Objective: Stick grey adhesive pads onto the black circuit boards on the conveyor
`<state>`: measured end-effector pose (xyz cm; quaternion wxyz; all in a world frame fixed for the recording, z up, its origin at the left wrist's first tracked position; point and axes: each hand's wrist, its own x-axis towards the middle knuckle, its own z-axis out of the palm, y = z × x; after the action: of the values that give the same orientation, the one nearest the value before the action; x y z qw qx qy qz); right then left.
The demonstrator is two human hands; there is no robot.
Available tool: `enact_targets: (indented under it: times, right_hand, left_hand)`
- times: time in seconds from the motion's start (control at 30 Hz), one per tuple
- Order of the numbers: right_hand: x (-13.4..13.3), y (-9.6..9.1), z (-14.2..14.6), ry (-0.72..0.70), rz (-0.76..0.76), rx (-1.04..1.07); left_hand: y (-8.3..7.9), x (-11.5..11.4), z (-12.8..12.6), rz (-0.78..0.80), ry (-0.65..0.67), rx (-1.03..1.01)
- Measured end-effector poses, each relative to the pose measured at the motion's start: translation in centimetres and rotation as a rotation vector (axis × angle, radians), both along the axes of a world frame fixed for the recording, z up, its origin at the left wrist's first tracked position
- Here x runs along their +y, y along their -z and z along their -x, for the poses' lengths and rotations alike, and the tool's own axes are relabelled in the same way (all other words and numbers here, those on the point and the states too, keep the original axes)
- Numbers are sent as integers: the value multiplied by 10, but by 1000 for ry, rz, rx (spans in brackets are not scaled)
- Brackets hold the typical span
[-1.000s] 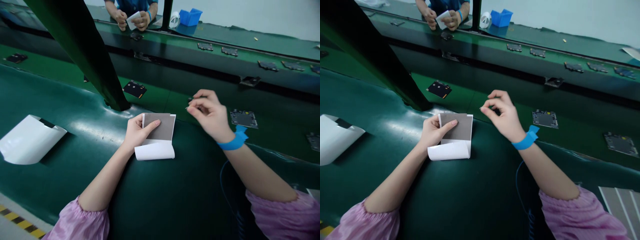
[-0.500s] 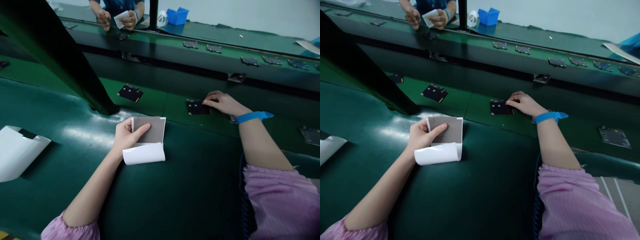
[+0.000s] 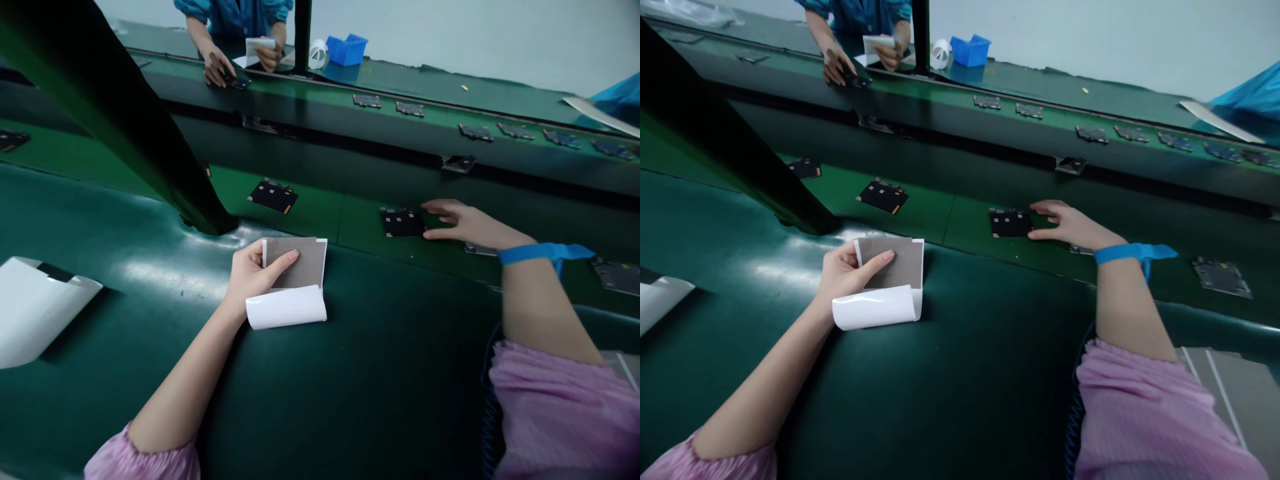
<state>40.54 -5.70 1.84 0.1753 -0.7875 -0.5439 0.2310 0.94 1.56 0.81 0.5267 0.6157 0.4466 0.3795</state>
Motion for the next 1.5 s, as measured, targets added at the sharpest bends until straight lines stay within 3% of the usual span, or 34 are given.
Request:
enact_targets:
  times: [0.1,0.2,0.37,0.5,0.57,0.7,0.77,0.9,1.03,1.43,1.5]
  right_hand:
    - [-9,-10,-1,-5,102,-42]
    - [-11,-16,1,4,93,-95]
    - [-22,-44,1,117,-24,-90]
    - [-24,-67,12,116,-178,-313]
    - [-15,-62,22,53,-219,-380]
    - [9,-26,44,-97,-118,-311]
    - [16,-14,65,-175,-155,-259]
    - [19,-19,133,-302,-449,-103]
    - [24,-31,188,-423,-507,-8]
    - [30,-28,194,-495,-508,-38]
    - [33,-28,191,-456,-528,-41]
  left_hand:
    - [1,0,0,8,5,-3]
    - [5,0,0,4,4,-19]
    - [9,1,-1,3,22,-46]
    - [6,1,-1,-1,38,-53]
    - [5,1,-1,-1,45,-59]
    - [5,1,-1,-10,48,-62]
    - [5,1,-1,1,53,-65]
    - [6,1,-2,28,64,-74]
    - [8,1,-2,33,71,-93]
    - [11,0,-2,20,108,-95]
    - [11,1,-2,15,102,-93]
